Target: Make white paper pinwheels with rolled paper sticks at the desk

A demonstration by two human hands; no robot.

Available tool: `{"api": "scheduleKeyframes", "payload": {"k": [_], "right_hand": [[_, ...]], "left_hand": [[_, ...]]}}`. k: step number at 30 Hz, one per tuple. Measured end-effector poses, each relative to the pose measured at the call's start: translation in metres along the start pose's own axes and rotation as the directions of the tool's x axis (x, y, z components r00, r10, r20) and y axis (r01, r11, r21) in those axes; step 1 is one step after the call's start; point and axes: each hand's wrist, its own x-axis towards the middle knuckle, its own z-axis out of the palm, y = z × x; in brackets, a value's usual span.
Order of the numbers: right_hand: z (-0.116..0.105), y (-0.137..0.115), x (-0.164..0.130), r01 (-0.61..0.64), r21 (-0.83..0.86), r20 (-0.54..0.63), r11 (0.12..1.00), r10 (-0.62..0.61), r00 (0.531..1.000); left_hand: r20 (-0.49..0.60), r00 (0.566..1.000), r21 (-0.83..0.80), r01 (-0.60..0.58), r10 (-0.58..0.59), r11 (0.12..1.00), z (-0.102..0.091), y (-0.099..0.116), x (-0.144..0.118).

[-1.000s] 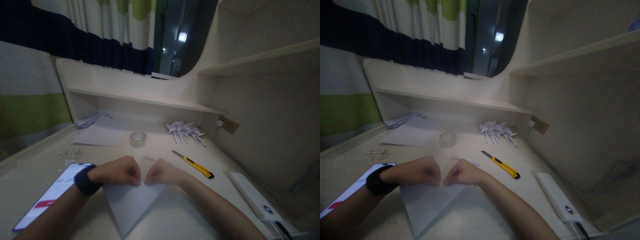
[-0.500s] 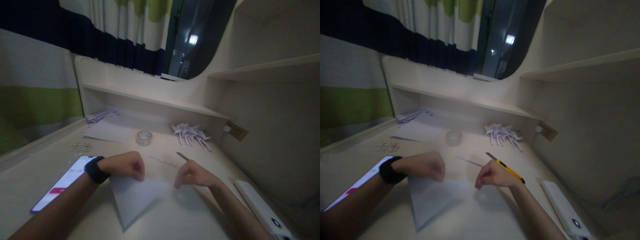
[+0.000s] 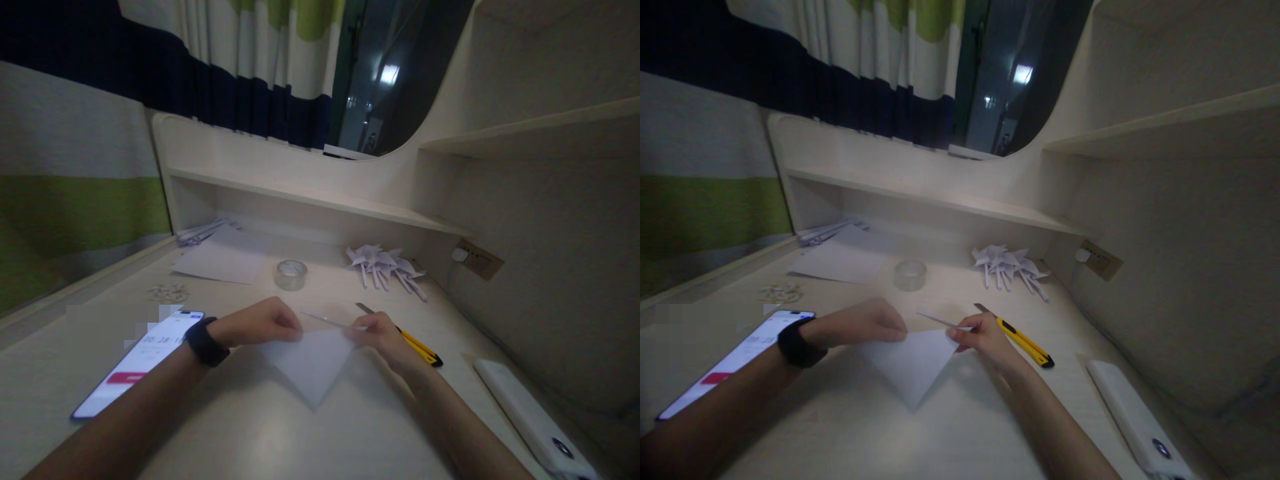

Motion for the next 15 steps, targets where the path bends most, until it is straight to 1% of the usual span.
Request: {"api": "scheduleKeyframes", "payload": {"k": [3, 5, 9, 11, 12, 13, 14, 15], "right_hand": [[-0.015, 0.006, 0.000, -0.030, 0.029, 0.002, 0.999, 0.030, 1.000], [-0.024, 0.008, 0.000, -0.026, 0.027, 0.012, 0.999, 0.026, 1.000], [-0.038, 0.009, 0.000, -0.008, 0.057, -0.002, 0.998, 0.009, 1.000], [-0.041, 0.009, 0.001, -0.019, 0.117, -0.024, 0.993, 0.022, 0.999], [-0.041, 0.010, 0.001, -0.027, 0.154, -0.029, 0.988, 0.032, 0.999], [-0.040, 0.011, 0.002, -0.041, 0.196, -0.028, 0.980, 0.047, 0.999], [-0.037, 0.012, 0.002, -0.056, 0.238, -0.022, 0.970, 0.063, 0.998], [-0.033, 0.014, 0.002, -0.074, 0.279, -0.014, 0.957, 0.082, 0.997]], "left_hand": [[0.025, 0.999, -0.052, 0.028, -0.027, 0.998, -0.003, 0.003, -0.004], [0.032, 0.998, -0.031, 0.049, -0.048, 0.998, -0.007, 0.003, -0.006], [0.024, 0.991, 0.002, 0.129, -0.129, 0.992, -0.024, -0.002, -0.014], [-0.056, 0.985, -0.017, 0.161, -0.162, 0.987, -0.035, -0.004, -0.019], [-0.126, 0.975, -0.048, 0.177, -0.181, 0.983, -0.040, -0.004, -0.021], [-0.216, 0.956, -0.083, 0.184, -0.198, 0.979, -0.044, -0.004, -0.022], [-0.320, 0.924, -0.112, 0.184, -0.211, 0.977, -0.046, -0.003, -0.022], [-0.425, 0.879, -0.122, 0.181, -0.216, 0.976, -0.046, -0.001, -0.022]]}}
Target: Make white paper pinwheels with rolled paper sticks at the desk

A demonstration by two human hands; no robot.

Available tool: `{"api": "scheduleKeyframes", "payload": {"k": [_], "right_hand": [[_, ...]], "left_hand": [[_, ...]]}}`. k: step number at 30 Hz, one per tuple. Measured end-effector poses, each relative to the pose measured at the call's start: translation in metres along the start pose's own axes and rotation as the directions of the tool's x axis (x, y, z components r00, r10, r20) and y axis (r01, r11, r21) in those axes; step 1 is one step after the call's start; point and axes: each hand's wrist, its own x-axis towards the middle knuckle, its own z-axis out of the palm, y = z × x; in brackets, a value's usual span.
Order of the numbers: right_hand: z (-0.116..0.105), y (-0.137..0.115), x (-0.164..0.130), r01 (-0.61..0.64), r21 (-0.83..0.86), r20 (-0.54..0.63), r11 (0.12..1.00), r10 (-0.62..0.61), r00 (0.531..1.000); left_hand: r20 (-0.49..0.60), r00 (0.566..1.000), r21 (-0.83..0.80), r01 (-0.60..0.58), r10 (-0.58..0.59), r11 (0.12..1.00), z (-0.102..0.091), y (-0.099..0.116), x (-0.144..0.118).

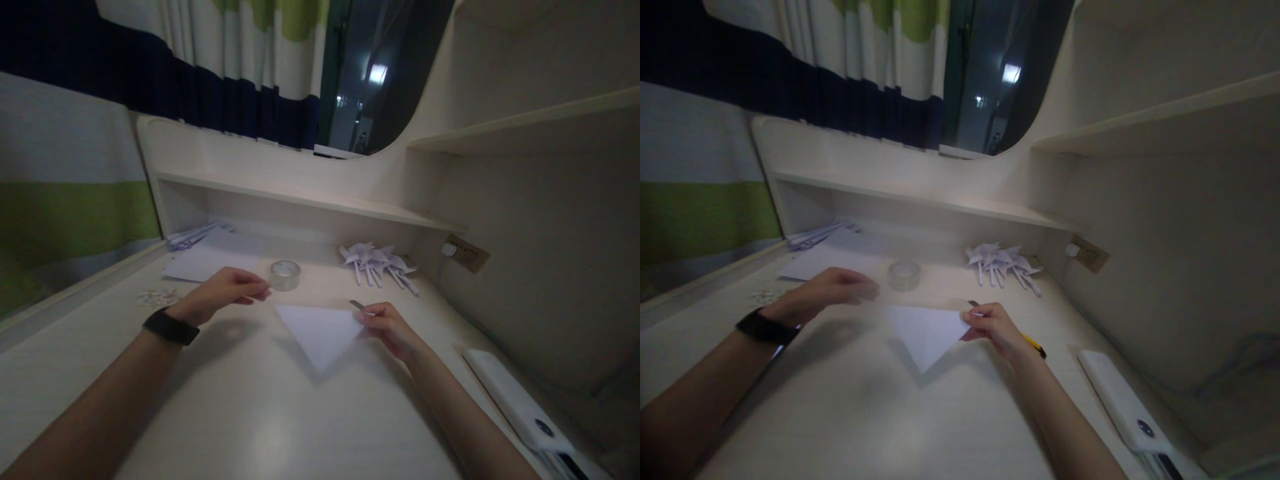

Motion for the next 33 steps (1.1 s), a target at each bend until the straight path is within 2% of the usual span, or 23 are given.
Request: {"api": "scheduleKeyframes", "payload": {"k": [2, 3, 4, 6, 9, 11, 14, 16, 17, 18, 19, 21, 23, 25, 28, 33], "right_hand": [[0.009, 0.007, 0.000, -0.055, 0.064, 0.016, 0.996, 0.054, 0.998], [0.015, 0.010, -0.001, -0.084, 0.085, 0.022, 0.993, 0.082, 0.996], [0.021, 0.014, -0.002, -0.123, 0.089, 0.039, 0.988, 0.120, 0.992], [0.031, 0.021, -0.004, -0.178, 0.103, 0.062, 0.979, 0.172, 0.983], [0.042, 0.031, -0.007, -0.225, 0.127, 0.076, 0.966, 0.217, 0.973], [0.046, 0.037, -0.009, -0.244, 0.131, 0.075, 0.961, 0.236, 0.969], [0.045, 0.040, -0.014, -0.247, 0.085, 0.068, 0.965, 0.242, 0.968], [0.038, 0.036, -0.017, -0.173, -0.063, -0.013, 0.983, 0.172, 0.985], [0.031, 0.032, -0.018, -0.121, -0.191, -0.086, 0.974, 0.106, 0.991], [0.023, 0.027, -0.019, -0.062, -0.350, -0.166, 0.935, 0.003, 0.986], [0.012, 0.022, -0.020, -0.047, -0.523, -0.248, 0.851, -0.099, 0.964], [-0.013, 0.011, -0.022, -0.092, -0.789, -0.301, 0.608, -0.251, 0.920], [-0.037, 0.005, -0.022, -0.202, -0.910, -0.319, 0.362, -0.301, 0.899], [-0.055, 0.006, -0.022, -0.284, -0.942, -0.325, 0.178, -0.276, 0.904], [-0.066, 0.015, -0.020, -0.305, -0.946, -0.324, 0.110, -0.241, 0.915], [-0.065, 0.028, -0.017, -0.285, -0.955, -0.296, 0.082, -0.236, 0.926]], "left_hand": [[-0.162, 0.986, 0.052, -0.030, 0.039, 0.998, 0.008, 0.004, -0.001], [-0.178, 0.981, 0.113, -0.053, 0.073, 0.992, 0.016, 0.006, -0.001], [-0.118, 0.986, 0.177, -0.098, 0.120, 0.979, 0.025, 0.007, -0.002], [0.079, 0.975, 0.269, -0.223, 0.209, 0.937, 0.046, 0.005, -0.003], [0.216, 0.946, 0.276, -0.298, 0.244, 0.914, 0.071, -0.004, -0.002], [0.278, 0.935, 0.268, -0.297, 0.222, 0.917, 0.080, -0.010, 0.002], [0.342, 0.923, 0.258, -0.271, 0.174, 0.927, 0.083, -0.017, 0.007], [0.372, 0.915, 0.249, -0.260, 0.155, 0.933, 0.083, -0.021, 0.008], [0.378, 0.913, 0.256, -0.260, 0.152, 0.931, 0.083, -0.023, 0.009], [0.372, 0.916, 0.273, -0.263, 0.151, 0.925, 0.084, -0.026, 0.009], [0.363, 0.919, 0.300, -0.269, 0.152, 0.915, 0.084, -0.028, 0.008], [0.343, 0.926, 0.355, -0.285, 0.159, 0.890, 0.087, -0.033, 0.007], [0.299, 0.937, 0.408, -0.298, 0.182, 0.863, 0.091, -0.034, 0.006], [0.233, 0.939, 0.456, -0.334, 0.252, 0.825, 0.094, -0.033, 0.003], [0.195, 0.912, 0.497, -0.410, 0.361, 0.765, 0.100, -0.027, -0.007], [0.219, 0.904, 0.591, -0.422, 0.367, 0.688, 0.113, -0.018, -0.038]]}}
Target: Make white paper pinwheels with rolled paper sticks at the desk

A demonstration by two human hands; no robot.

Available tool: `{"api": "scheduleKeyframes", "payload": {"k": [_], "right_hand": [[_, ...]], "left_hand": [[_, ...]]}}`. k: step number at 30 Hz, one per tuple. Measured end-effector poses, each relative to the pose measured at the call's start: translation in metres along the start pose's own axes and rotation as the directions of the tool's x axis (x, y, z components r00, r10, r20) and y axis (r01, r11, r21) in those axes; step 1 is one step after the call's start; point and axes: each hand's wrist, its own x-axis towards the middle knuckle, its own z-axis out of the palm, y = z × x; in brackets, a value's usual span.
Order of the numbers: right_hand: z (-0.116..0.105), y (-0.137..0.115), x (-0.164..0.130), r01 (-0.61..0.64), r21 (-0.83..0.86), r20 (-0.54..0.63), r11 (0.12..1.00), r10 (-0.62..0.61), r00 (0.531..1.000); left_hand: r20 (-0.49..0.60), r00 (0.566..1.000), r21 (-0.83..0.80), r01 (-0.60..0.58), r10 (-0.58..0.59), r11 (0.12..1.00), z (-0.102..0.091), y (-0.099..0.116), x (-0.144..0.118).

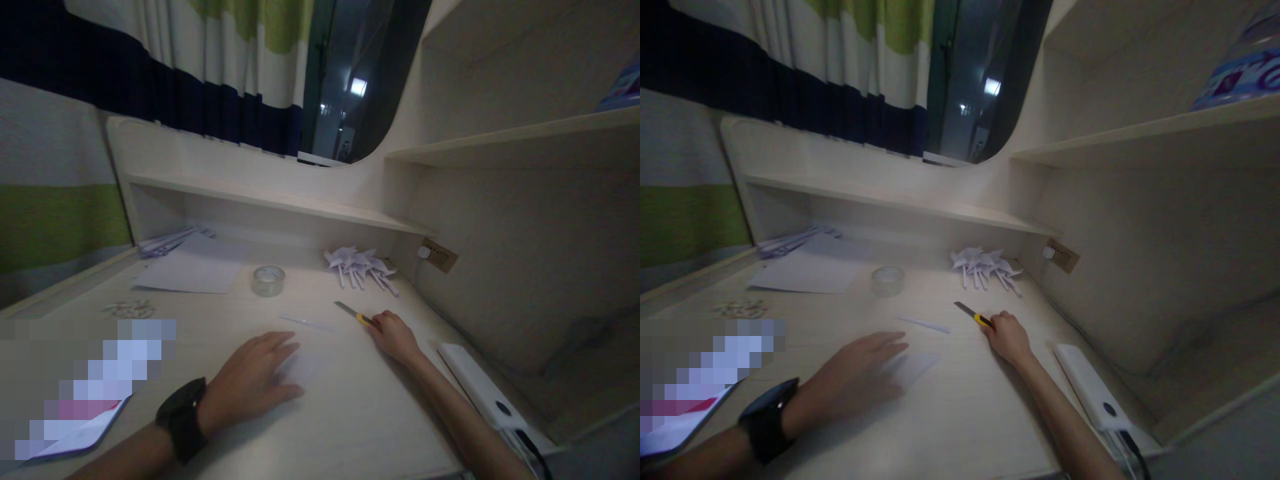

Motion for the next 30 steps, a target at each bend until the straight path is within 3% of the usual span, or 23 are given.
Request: {"api": "scheduleKeyframes", "payload": {"k": [5, 8, 13, 22, 30], "right_hand": [[0.000, 0.001, -0.003, 0.008, 0.017, -0.047, 1.000, -0.007, 0.999], [-0.009, 0.002, -0.017, 0.021, 0.153, -0.068, 0.988, -0.010, 0.998], [-0.026, -0.001, -0.060, 0.191, 0.346, -0.044, 0.919, -0.188, 0.981], [-0.044, -0.014, -0.113, 0.388, 0.321, 0.096, 0.864, -0.438, 0.894], [-0.044, -0.027, -0.110, 0.529, 0.184, 0.109, 0.829, -0.552, 0.827]], "left_hand": [[0.050, 0.998, 0.043, 0.027, -0.029, 0.999, 0.004, 0.011, -0.014], [0.032, 0.999, 0.048, 0.010, -0.012, 0.999, 0.006, 0.009, -0.014], [0.013, 1.000, 0.058, -0.004, 0.004, 0.998, 0.009, 0.007, -0.014], [-0.031, 0.996, 0.130, -0.074, 0.079, 0.989, 0.014, 0.002, -0.014], [-0.038, 0.990, 0.168, -0.126, 0.134, 0.978, 0.012, 0.004, -0.013]]}}
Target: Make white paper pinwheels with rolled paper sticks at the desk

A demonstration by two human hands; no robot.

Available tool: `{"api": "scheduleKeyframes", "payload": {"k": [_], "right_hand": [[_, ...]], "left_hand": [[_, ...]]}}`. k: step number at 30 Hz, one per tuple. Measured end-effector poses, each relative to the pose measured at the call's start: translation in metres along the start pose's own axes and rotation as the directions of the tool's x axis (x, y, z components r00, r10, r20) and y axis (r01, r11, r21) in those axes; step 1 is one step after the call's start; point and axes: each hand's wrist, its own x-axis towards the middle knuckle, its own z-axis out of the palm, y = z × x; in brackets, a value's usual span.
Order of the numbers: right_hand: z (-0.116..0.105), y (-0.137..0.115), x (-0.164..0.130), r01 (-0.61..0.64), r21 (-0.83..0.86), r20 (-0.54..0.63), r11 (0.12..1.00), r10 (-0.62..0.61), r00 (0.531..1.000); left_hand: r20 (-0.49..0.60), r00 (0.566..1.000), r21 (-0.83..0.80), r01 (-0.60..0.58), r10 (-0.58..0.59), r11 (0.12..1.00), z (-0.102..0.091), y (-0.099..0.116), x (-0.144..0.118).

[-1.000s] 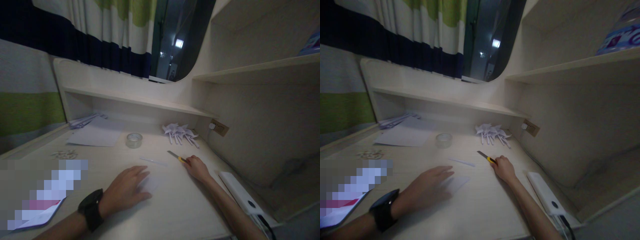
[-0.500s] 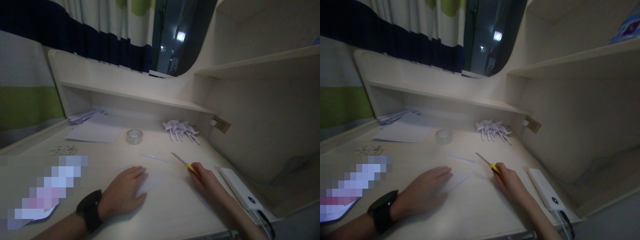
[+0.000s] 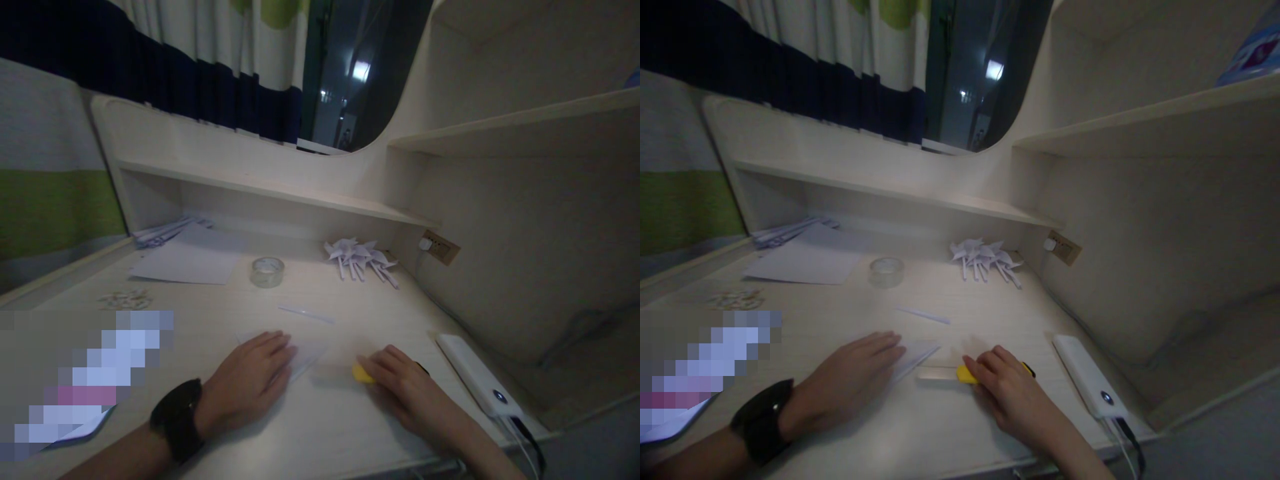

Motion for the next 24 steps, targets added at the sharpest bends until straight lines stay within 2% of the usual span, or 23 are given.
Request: {"api": "scheduleKeyframes", "payload": {"k": [10, 17, 24], "right_hand": [[0.006, 0.007, 0.038, 0.053, -0.106, 0.026, 0.993, -0.051, 0.998], [0.012, 0.010, 0.046, 0.088, -0.038, 0.024, 0.995, -0.087, 0.996], [0.012, 0.006, 0.042, 0.119, 0.085, -0.007, 0.989, -0.119, 0.993]], "left_hand": [[0.035, 0.999, -0.003, -0.005, 0.005, 1.000, -0.008, 0.002, -0.003], [0.048, 0.999, -0.004, -0.001, 0.002, 1.000, -0.005, 0.000, -0.005], [0.010, 1.000, -0.022, -0.029, 0.029, 0.999, -0.005, 0.001, -0.002]]}}
